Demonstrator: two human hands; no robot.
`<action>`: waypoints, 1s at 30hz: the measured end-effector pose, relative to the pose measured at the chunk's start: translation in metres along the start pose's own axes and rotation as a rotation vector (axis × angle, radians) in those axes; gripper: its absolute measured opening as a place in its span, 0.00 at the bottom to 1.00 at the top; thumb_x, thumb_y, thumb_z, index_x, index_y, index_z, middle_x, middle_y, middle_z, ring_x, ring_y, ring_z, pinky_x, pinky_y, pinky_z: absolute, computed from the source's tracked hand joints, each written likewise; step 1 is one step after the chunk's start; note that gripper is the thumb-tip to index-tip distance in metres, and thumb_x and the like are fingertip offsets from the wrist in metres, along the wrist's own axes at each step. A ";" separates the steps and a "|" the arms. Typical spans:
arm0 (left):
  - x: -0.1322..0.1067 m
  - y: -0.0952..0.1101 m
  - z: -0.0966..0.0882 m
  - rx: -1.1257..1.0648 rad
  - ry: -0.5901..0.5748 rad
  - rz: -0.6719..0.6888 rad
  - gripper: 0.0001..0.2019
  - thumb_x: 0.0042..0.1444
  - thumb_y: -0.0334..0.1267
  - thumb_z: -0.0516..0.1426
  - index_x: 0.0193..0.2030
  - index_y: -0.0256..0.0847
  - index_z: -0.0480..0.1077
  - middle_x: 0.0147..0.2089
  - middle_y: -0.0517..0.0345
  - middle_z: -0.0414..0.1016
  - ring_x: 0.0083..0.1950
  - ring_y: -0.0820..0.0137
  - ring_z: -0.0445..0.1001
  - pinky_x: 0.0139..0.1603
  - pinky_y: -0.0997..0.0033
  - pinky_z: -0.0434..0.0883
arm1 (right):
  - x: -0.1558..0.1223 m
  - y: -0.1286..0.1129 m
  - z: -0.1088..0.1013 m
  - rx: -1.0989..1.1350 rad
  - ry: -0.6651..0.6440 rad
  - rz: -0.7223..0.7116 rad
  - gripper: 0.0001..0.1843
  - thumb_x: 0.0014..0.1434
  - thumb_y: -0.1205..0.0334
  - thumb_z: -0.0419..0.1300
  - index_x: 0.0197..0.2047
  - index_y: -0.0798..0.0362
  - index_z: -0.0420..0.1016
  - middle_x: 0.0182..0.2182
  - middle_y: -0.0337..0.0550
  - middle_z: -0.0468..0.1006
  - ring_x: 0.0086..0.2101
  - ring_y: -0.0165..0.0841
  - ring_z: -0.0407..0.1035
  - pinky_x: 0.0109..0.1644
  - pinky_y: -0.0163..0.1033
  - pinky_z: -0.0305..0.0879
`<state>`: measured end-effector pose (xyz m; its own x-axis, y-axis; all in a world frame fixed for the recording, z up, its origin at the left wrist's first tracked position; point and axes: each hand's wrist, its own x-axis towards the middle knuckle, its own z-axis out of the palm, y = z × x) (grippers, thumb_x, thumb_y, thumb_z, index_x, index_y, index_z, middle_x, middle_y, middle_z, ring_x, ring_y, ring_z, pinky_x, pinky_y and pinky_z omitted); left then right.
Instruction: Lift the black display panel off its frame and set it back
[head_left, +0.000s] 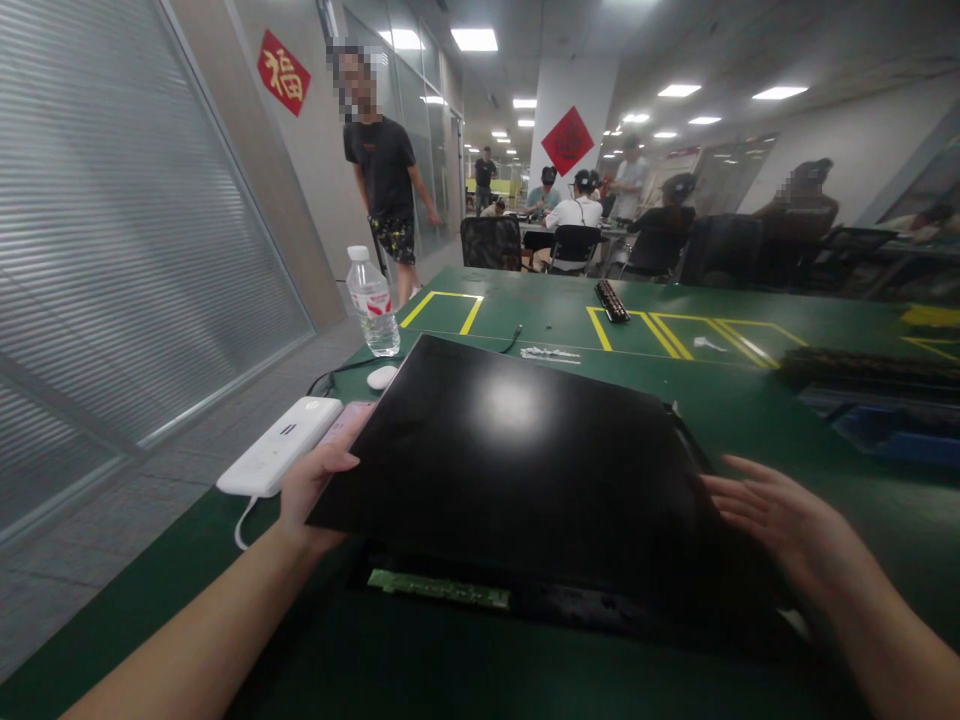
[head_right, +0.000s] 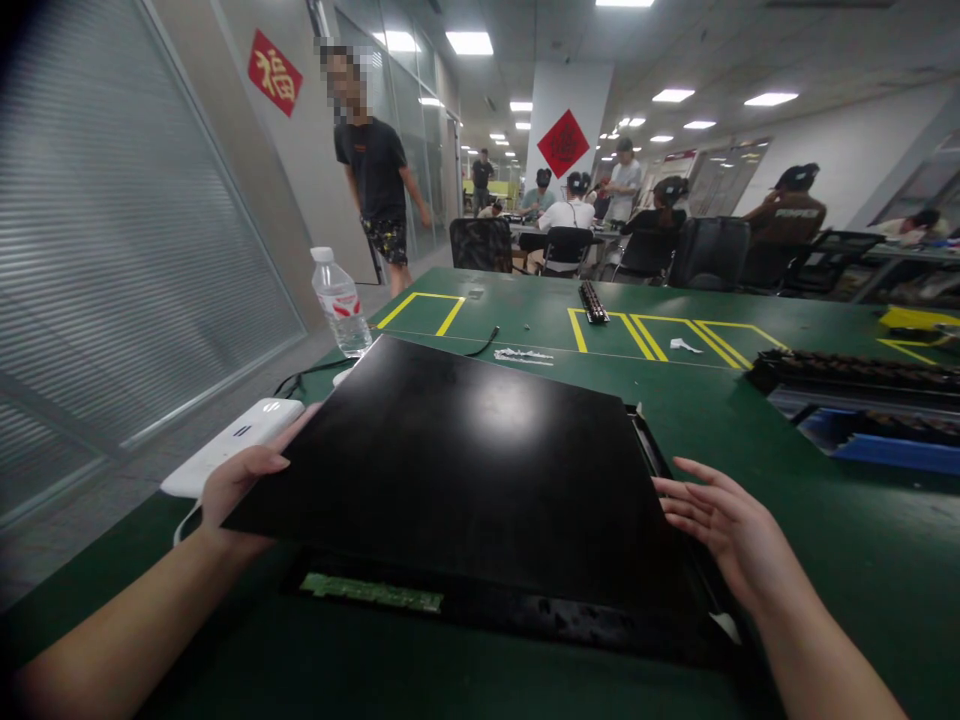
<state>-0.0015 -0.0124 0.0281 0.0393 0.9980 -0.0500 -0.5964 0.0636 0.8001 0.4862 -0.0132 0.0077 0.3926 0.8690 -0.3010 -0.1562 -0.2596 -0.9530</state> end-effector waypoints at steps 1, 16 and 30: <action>0.000 -0.001 0.000 -0.020 0.013 -0.007 0.35 0.44 0.33 0.60 0.64 0.41 0.75 0.57 0.50 0.85 0.62 0.46 0.79 0.63 0.49 0.73 | 0.000 0.000 0.000 -0.006 0.008 -0.003 0.28 0.45 0.62 0.68 0.52 0.51 0.75 0.38 0.53 0.88 0.35 0.41 0.82 0.36 0.39 0.79; -0.003 0.000 0.020 0.033 0.026 -0.033 0.39 0.34 0.25 0.57 0.59 0.44 0.76 0.49 0.56 0.87 0.56 0.48 0.82 0.54 0.52 0.80 | 0.003 0.001 -0.004 0.053 0.107 -0.079 0.23 0.45 0.68 0.66 0.47 0.45 0.78 0.35 0.45 0.87 0.32 0.37 0.80 0.29 0.34 0.77; -0.002 -0.004 0.020 0.111 0.096 -0.054 0.40 0.29 0.24 0.56 0.56 0.45 0.74 0.47 0.58 0.85 0.43 0.55 0.84 0.44 0.56 0.83 | 0.007 0.007 -0.009 -0.005 0.103 -0.116 0.22 0.46 0.65 0.66 0.47 0.44 0.78 0.37 0.46 0.88 0.34 0.41 0.81 0.31 0.40 0.79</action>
<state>0.0165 -0.0149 0.0373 -0.0113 0.9890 -0.1472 -0.5028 0.1216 0.8558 0.4958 -0.0127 -0.0009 0.4991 0.8453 -0.1908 -0.1001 -0.1625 -0.9816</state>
